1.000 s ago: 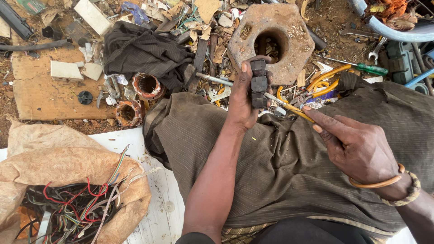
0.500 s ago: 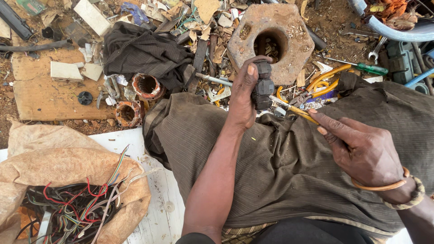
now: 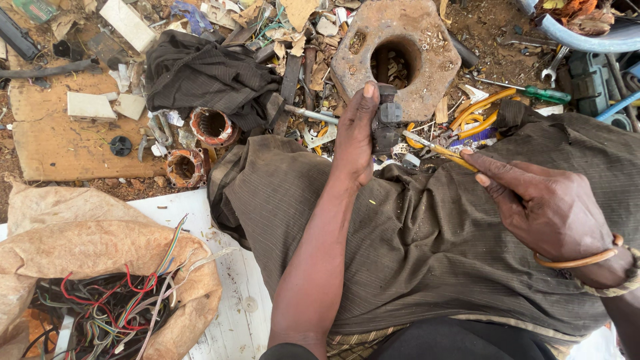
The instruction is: The person sits on the ground and uses a screwdriver and pliers to pry apart and dismantle a small black electrical component. They repeatedly insert the screwdriver into seams, twist to separate parts, and use pliers to pull pieces apart, placing the separated parts on the ground.
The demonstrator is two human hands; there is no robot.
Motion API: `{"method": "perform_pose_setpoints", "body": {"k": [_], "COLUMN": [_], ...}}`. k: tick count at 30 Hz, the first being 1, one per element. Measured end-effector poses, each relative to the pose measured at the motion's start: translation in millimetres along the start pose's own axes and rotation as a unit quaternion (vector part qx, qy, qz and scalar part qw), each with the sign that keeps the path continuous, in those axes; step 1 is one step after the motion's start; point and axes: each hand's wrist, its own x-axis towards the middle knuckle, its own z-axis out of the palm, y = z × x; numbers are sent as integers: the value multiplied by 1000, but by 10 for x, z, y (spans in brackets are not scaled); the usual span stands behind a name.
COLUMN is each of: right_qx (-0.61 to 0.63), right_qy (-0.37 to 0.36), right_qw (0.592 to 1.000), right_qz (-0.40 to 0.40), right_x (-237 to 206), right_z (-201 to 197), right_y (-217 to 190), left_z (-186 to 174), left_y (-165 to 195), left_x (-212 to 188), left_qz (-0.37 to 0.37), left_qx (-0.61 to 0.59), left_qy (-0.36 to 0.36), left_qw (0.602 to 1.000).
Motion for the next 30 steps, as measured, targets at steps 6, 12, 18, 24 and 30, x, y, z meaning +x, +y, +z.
{"method": "perform_pose_setpoints", "body": {"k": [6,12,18,24,30], "right_qx": [57,104,121,135,52], "right_qy": [37,71,48,73,88], "right_qw": [998,992,991,988,995], "right_qz": [-3,-17,26,1,-10], "right_x": [-63,-80,-72,-54,-47], "right_z": [123,204,238,229,217], "right_y": [-11,-62,-89,-87,-64], "left_z": [-28,18,68,63,74], "left_y": [-36,63,148,158,160], "left_x": [25,-65,-134,-141,-159], "left_qz": [-1,-16,-75,-106,-104], "left_qx": [8,-40,-41,-84,-90], "left_qy": [-6,-58,-64,-100,-132], "left_qw": [1000,997,994,986,982]}}
